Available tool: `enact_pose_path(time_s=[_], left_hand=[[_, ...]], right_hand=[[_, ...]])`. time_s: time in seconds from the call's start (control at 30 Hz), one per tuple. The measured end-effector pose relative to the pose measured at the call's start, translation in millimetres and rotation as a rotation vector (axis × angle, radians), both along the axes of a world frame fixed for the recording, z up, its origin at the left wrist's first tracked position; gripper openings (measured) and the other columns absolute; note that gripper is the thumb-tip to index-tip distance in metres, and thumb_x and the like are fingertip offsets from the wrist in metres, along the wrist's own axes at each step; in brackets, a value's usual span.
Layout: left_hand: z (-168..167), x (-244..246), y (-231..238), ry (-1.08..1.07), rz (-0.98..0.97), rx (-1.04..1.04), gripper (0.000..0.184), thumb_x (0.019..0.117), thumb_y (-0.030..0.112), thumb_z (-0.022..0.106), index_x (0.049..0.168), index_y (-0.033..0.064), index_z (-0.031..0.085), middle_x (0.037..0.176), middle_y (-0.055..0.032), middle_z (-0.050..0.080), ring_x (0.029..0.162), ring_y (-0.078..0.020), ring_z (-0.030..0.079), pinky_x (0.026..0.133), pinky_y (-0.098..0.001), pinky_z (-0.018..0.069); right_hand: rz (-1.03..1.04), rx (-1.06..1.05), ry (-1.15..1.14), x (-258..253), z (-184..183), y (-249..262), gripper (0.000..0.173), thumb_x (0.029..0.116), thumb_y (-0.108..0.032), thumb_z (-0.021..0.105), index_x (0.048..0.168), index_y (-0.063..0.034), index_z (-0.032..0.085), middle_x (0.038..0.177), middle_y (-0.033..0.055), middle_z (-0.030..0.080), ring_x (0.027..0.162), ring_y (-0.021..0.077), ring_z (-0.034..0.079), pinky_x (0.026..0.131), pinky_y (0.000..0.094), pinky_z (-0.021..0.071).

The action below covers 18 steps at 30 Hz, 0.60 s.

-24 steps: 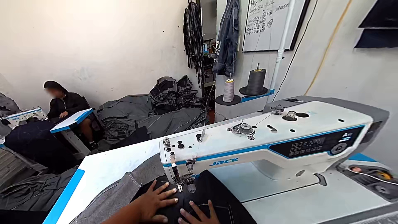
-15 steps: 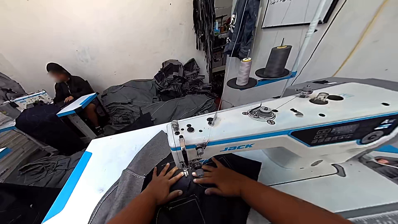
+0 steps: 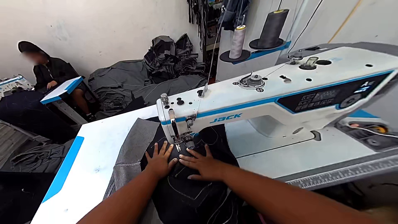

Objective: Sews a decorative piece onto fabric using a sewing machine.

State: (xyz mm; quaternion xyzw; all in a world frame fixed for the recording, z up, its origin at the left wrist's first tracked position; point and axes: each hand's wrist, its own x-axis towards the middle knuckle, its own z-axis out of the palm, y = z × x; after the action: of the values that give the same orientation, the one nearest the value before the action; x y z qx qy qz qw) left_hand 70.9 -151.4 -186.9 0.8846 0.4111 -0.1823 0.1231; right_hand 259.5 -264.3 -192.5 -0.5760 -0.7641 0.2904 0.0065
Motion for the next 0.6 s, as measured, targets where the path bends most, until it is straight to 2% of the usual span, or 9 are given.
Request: enact_pose_path(time_s=[0.07,0.13,0.17,0.2,0.23,0.27,0.33,0.5,0.6], left_hand=[[7,-9,9,0.059,-0.235,-0.002,0.067,0.1108,0.047,0.032,0.167,0.018,0.011,0.175,-0.002,0.002,0.16,-0.0292,-0.01,0.117,-0.0729,-0.0112],[2,-24,27,0.045,-0.543,0.005,0.068,0.1101,0.044,0.038,0.166,0.0119,0.016,0.174,-0.005,0.007,0.161,-0.0246,-0.005,0.122,-0.065,-0.0095],[-3,-31,34,0.001,-0.63,-0.001,0.069,0.1092,0.044,0.04,0.165,0.0095,0.019,0.174,-0.0074,0.01,0.161,-0.0251,-0.002,0.124,-0.0624,-0.0073],[-8,-35,40,-0.06,-0.664,-0.014,0.07,0.1083,0.045,0.04,0.164,0.0075,0.022,0.173,-0.009,0.013,0.161,-0.0259,0.0,0.125,-0.0604,-0.0053],[-13,-38,43,-0.122,-0.664,-0.027,0.07,0.1072,0.047,0.039,0.163,0.0066,0.025,0.173,-0.0094,0.016,0.161,-0.0259,0.002,0.126,-0.0584,-0.0034],[-15,-39,42,-0.152,-0.645,-0.039,0.071,0.1068,0.049,0.037,0.163,0.0072,0.026,0.173,-0.0083,0.017,0.161,-0.0249,0.002,0.127,-0.057,-0.0029],[-18,-38,35,-0.166,-0.572,-0.038,0.073,0.1065,0.053,0.034,0.164,0.0088,0.025,0.173,-0.0064,0.016,0.161,-0.0234,0.002,0.127,-0.0566,-0.0025],[-21,-19,-1,-0.188,-0.278,0.023,0.074,0.1075,0.054,0.037,0.165,0.0106,0.021,0.174,-0.0034,0.013,0.161,-0.0226,0.001,0.126,-0.0578,-0.0035],[-12,-15,0,-0.163,-0.245,-0.025,0.07,0.1097,0.047,0.037,0.165,0.0093,0.016,0.174,-0.0046,0.009,0.161,-0.0239,-0.002,0.126,-0.0578,-0.005]], right_hand=[[0.015,-0.114,-0.033,4,22,17,0.06,0.108,-0.04,0.049,0.162,-0.0182,0.034,0.171,0.0004,0.024,0.16,0.0356,0.006,0.112,0.0816,-0.0045],[-0.1,-0.254,-0.064,-22,47,26,0.063,0.11,-0.046,0.039,0.159,-0.0062,0.037,0.169,0.0115,0.028,0.158,0.037,0.017,0.122,0.0685,0.0055],[-0.205,-0.302,-0.092,-43,54,25,0.07,0.1091,-0.053,0.035,0.16,-0.0045,0.033,0.169,0.0146,0.026,0.157,0.04,0.018,0.122,0.0691,0.0093],[-0.307,-0.33,-0.093,-64,56,20,0.075,0.1078,-0.057,0.033,0.163,-0.0072,0.023,0.172,0.0147,0.017,0.157,0.0466,0.008,0.116,0.0788,0.0067],[-0.362,-0.315,-0.08,-78,50,10,0.076,0.1074,-0.059,0.031,0.166,-0.0125,0.016,0.174,0.0098,0.008,0.157,0.0489,-0.001,0.109,0.0864,0.0034],[-0.381,-0.282,-0.07,-83,40,-2,0.075,0.1072,-0.06,0.03,0.167,-0.0191,0.011,0.175,0.0023,0.003,0.157,0.0458,-0.008,0.106,0.0887,-0.0016],[-0.331,-0.163,-0.052,-70,20,-18,0.071,0.1072,-0.06,0.028,0.167,-0.0245,0.012,0.174,-0.0049,0.006,0.159,0.0385,-0.01,0.106,0.0872,-0.0085],[-0.071,-0.066,-0.092,-6,7,-3,0.068,0.107,-0.059,0.031,0.165,-0.0248,0.025,0.173,-0.0077,0.015,0.161,0.0304,-0.004,0.109,0.083,-0.0105],[-0.176,-0.25,-0.107,-22,38,15,0.065,0.1079,-0.056,0.035,0.163,-0.0224,0.03,0.173,-0.0058,0.017,0.16,0.0351,0.001,0.109,0.0841,-0.0048]])
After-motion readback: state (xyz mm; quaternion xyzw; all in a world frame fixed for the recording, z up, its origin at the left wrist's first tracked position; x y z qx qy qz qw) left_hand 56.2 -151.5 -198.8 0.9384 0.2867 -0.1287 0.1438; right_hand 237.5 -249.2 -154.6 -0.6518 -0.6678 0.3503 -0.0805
